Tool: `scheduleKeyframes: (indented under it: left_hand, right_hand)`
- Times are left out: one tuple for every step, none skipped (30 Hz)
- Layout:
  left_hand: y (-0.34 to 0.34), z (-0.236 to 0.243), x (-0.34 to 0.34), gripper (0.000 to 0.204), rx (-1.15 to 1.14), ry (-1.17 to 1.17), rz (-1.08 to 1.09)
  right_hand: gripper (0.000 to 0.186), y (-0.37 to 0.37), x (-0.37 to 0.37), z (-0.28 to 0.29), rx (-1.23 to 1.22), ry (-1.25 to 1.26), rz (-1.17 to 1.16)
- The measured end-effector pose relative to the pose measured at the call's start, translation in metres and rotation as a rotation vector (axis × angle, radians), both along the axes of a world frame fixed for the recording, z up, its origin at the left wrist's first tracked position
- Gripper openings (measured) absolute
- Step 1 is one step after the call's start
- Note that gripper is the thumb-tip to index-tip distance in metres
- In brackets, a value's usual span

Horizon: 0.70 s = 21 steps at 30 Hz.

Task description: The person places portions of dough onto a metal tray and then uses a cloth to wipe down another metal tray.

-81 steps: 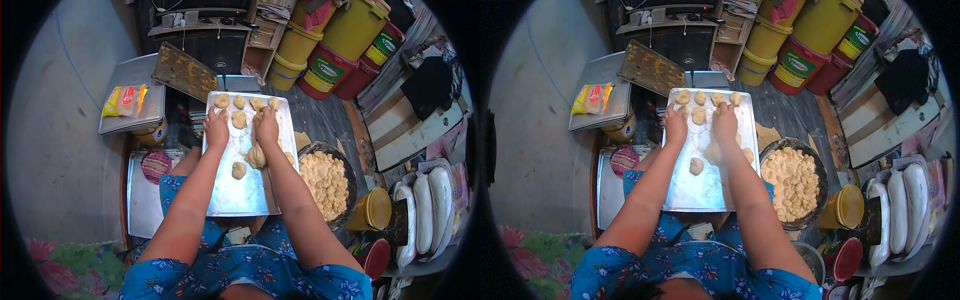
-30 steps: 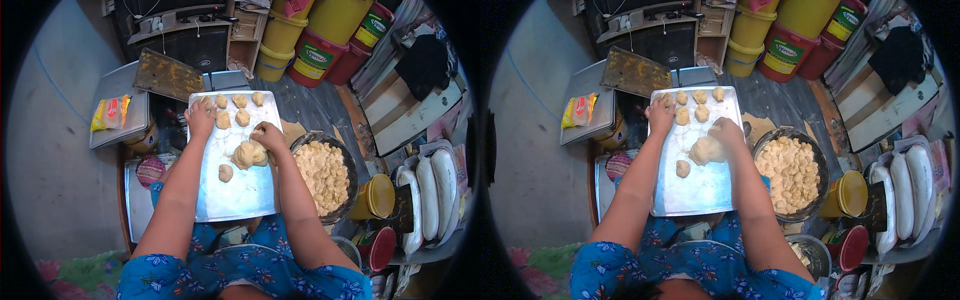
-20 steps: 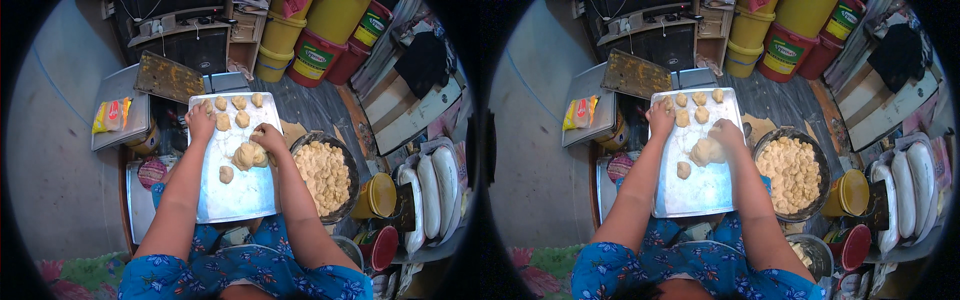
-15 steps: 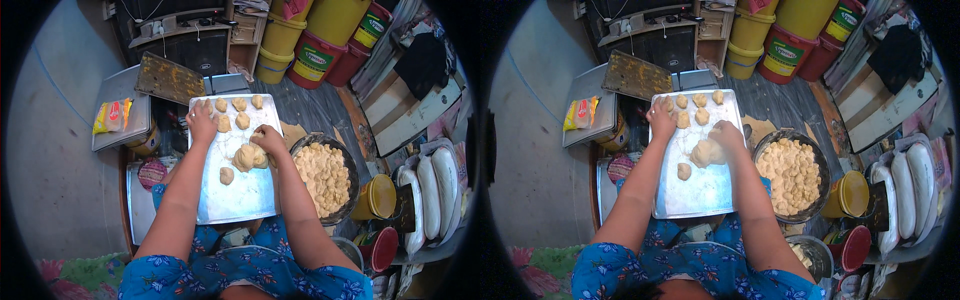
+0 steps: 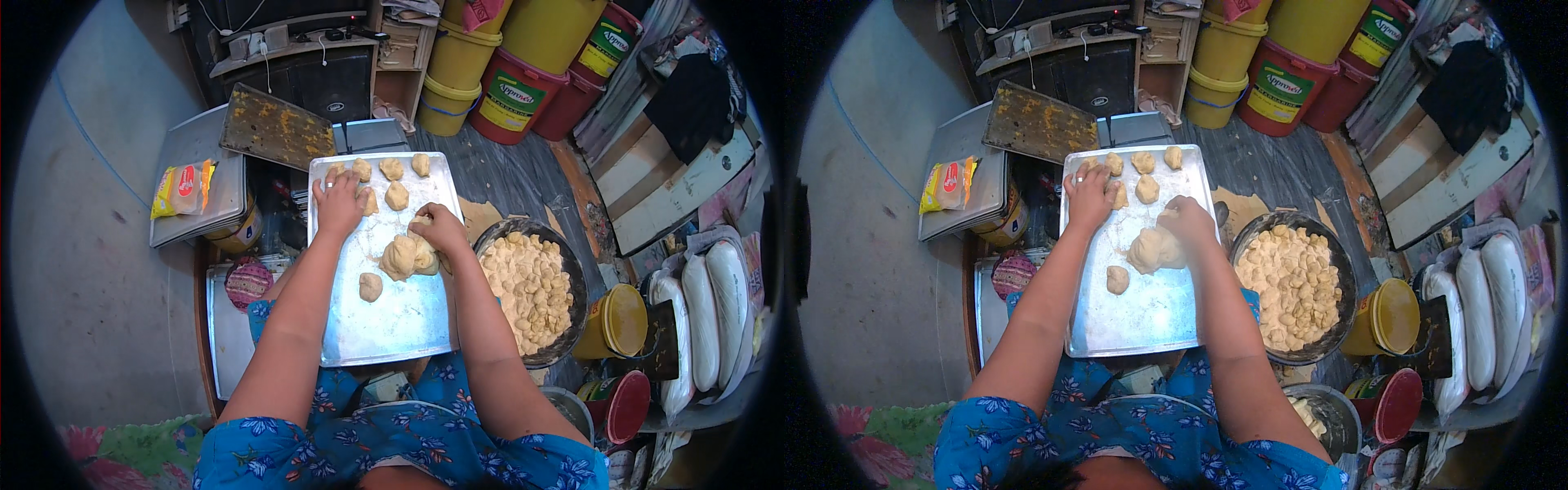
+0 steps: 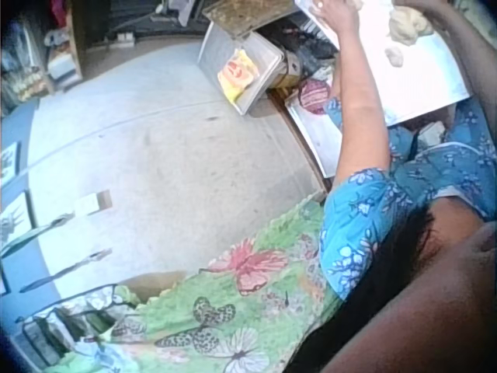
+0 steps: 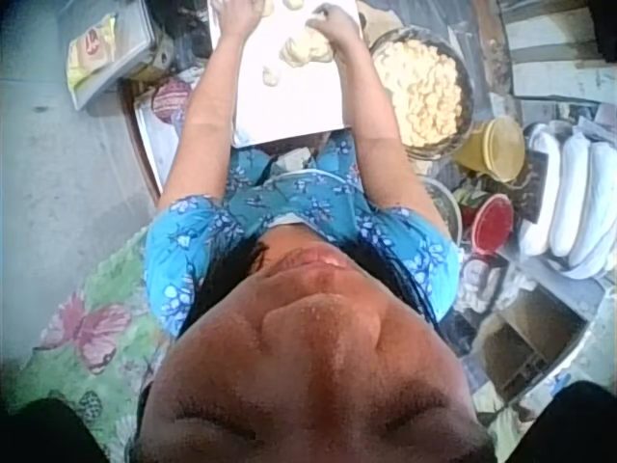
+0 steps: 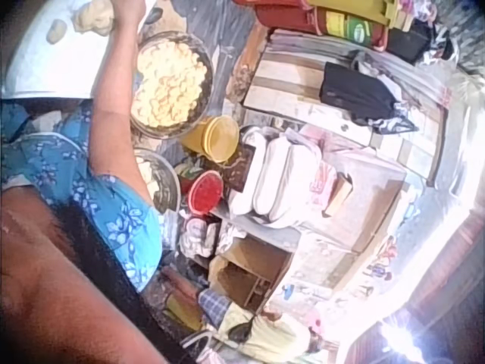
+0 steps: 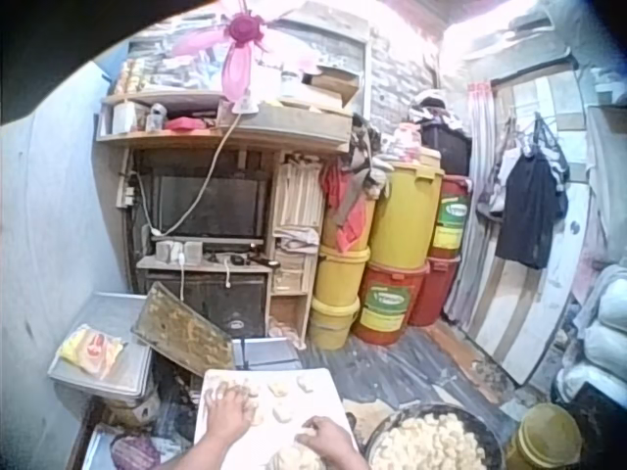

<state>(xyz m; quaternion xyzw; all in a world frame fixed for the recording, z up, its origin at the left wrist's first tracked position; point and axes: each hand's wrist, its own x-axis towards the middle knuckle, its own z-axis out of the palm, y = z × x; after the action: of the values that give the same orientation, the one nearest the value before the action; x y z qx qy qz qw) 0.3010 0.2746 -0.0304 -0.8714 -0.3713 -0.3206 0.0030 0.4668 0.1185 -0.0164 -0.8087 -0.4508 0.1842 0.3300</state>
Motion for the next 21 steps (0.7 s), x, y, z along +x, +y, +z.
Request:
scheduleKeyframes:
  left_hand:
    - [0.0005, -0.0005, -0.0005, 0.041, 0.000, 0.001, -0.005]
    - [0.0010, -0.0011, -0.0010, 0.041, -0.001, 0.002, -0.011]
    - [0.0006, -0.0006, -0.0006, 0.041, -0.002, 0.004, -0.013]
    - [0.0002, -0.0002, -0.0001, 0.041, 0.001, 0.005, -0.008]
    - [-0.0002, 0.0000, 0.0002, 0.041, 0.004, 0.005, -0.003]
    - [0.0000, -0.0002, 0.0002, 0.041, 0.003, 0.007, -0.003]
    - [0.0003, -0.0005, 0.0001, 0.041, 0.011, 0.002, 0.004]
    - [0.0007, -0.0009, 0.0001, 0.041, 0.019, -0.003, 0.012]
    - [0.0008, -0.0006, 0.0004, 0.041, 0.018, -0.001, 0.011]
    - [0.0011, -0.0002, 0.0008, 0.040, 0.005, -0.003, -0.007]
    - [0.0014, 0.0001, 0.0013, 0.040, -0.007, -0.005, -0.025]
    - [0.0019, -0.0003, 0.0009, 0.040, -0.009, -0.002, -0.024]
    - [0.0022, -0.0006, 0.0005, 0.039, -0.010, -0.006, -0.032]
    - [0.0025, -0.0009, 0.0001, 0.039, -0.011, -0.010, -0.039]
    - [0.0025, -0.0008, 0.0003, 0.039, -0.013, -0.008, -0.040]
    - [0.0026, -0.0006, 0.0005, 0.038, -0.015, -0.003, -0.046]
    - [0.0025, -0.0003, 0.0007, 0.037, -0.016, 0.003, -0.052]
    - [0.0026, -0.0001, 0.0008, 0.037, -0.017, 0.004, -0.052]
    - [0.0027, 0.0003, 0.0009, 0.037, -0.021, 0.002, -0.058]
    - [0.0026, 0.0005, 0.0011, 0.036, -0.026, 0.000, -0.064]
    - [0.0027, -0.0001, 0.0008, 0.036, -0.026, 0.001, -0.064]
  right_hand:
    - [0.041, -0.0004, -0.0010, 0.0009, 0.002, -0.002, -0.002]
    - [0.041, -0.0006, -0.0018, 0.0012, 0.001, 0.000, -0.001]
    - [0.041, -0.0012, -0.0023, 0.0017, 0.012, -0.008, 0.000]
    - [0.041, -0.0018, -0.0026, 0.0021, 0.022, -0.017, 0.000]
    - [0.041, -0.0024, -0.0028, 0.0025, 0.021, -0.015, -0.001]
    - [0.040, -0.0030, -0.0040, 0.0048, 0.025, -0.017, 0.006]
    - [0.039, -0.0031, -0.0046, 0.0056, 0.028, -0.019, 0.013]
    - [0.039, -0.0026, -0.0043, 0.0046, 0.026, -0.017, 0.012]
    - [0.039, -0.0024, -0.0037, 0.0043, 0.028, -0.022, 0.012]
    - [0.039, -0.0022, -0.0032, 0.0039, 0.029, -0.027, 0.011]
    - [0.039, -0.0022, -0.0026, 0.0034, 0.027, -0.025, 0.010]
    - [0.038, -0.0024, -0.0035, 0.0047, 0.028, -0.021, 0.009]
    - [0.038, -0.0026, -0.0044, 0.0062, 0.030, -0.018, 0.007]
    - [0.038, -0.0024, -0.0055, 0.0077, 0.028, -0.015, 0.008]
    - [0.038, -0.0025, -0.0060, 0.0094, 0.020, -0.022, 0.007]
    - [0.038, -0.0025, -0.0062, 0.0099, 0.013, -0.029, 0.006]
    - [0.038, -0.0025, -0.0058, 0.0094, 0.012, -0.028, 0.005]
    - [0.038, -0.0024, -0.0057, 0.0092, 0.012, -0.033, 0.003]
    - [0.038, -0.0025, -0.0057, 0.0090, 0.012, -0.038, 0.001]
    - [0.038, -0.0028, -0.0056, 0.0089, 0.012, -0.037, 0.001]
    - [0.038, -0.0031, -0.0063, 0.0099, 0.012, -0.033, 0.000]
